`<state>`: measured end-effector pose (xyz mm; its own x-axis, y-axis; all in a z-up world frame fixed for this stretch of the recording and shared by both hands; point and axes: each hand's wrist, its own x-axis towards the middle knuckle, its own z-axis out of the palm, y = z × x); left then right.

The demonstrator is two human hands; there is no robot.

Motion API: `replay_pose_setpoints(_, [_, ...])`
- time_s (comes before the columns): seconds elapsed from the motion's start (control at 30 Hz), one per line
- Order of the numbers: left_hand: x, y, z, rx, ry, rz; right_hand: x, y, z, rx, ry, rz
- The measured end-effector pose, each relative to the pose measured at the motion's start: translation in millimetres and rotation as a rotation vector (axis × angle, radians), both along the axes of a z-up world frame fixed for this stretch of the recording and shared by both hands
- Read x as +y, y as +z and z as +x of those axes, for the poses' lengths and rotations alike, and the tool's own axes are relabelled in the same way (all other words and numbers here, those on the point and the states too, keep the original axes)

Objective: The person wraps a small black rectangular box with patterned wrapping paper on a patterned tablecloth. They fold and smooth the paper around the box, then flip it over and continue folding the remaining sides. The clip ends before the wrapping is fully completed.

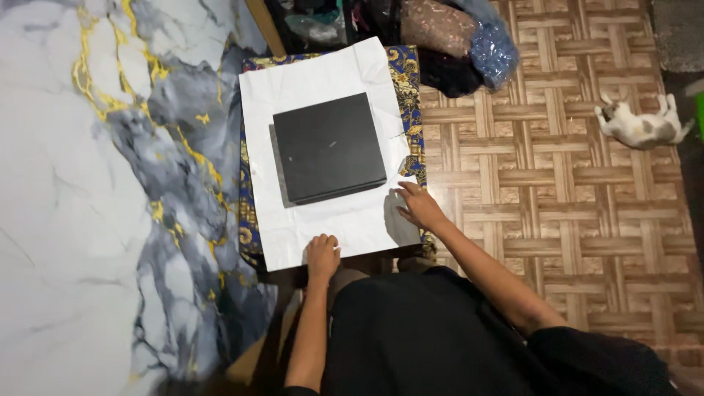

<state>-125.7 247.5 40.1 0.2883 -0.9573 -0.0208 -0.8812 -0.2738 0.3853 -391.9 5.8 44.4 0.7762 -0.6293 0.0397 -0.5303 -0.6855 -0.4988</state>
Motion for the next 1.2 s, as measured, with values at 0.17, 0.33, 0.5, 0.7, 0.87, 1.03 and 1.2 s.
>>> replay_pose_setpoints(0.17, [-7.6,-4.4,32.3,0.053,-0.127,0.005,-13.4,-3.9,44.0,0.092,-0.078,0.043])
replay_pose_setpoints(0.33, [-8.3,6.6,89.1,0.278,-0.010,-0.027,-18.8,17.7,70.0,0.147,-0.240,0.108])
replay_pose_setpoints(0.5, [-6.5,27.8,163.5,0.202,-0.047,0.126,-13.6,34.3,100.0,0.245,-0.390,0.006])
replay_pose_setpoints(0.7, [-36.3,36.6,202.1,0.195,-0.093,0.217,-3.4,7.0,114.0,0.284,-0.552,0.149])
replay_pose_setpoints(0.87, [-60.3,27.6,189.2,0.253,-0.012,-0.138,-4.6,-17.0,112.9,0.321,-0.527,0.151])
replay_pose_setpoints(1.03, [-69.6,23.5,182.2,0.398,0.079,-0.108,-10.1,-7.5,115.7,0.350,-0.473,0.137])
replay_pose_setpoints(1.2, [-68.6,26.8,187.1,0.370,0.038,-0.100,-21.5,19.1,119.9,0.370,-0.452,0.196])
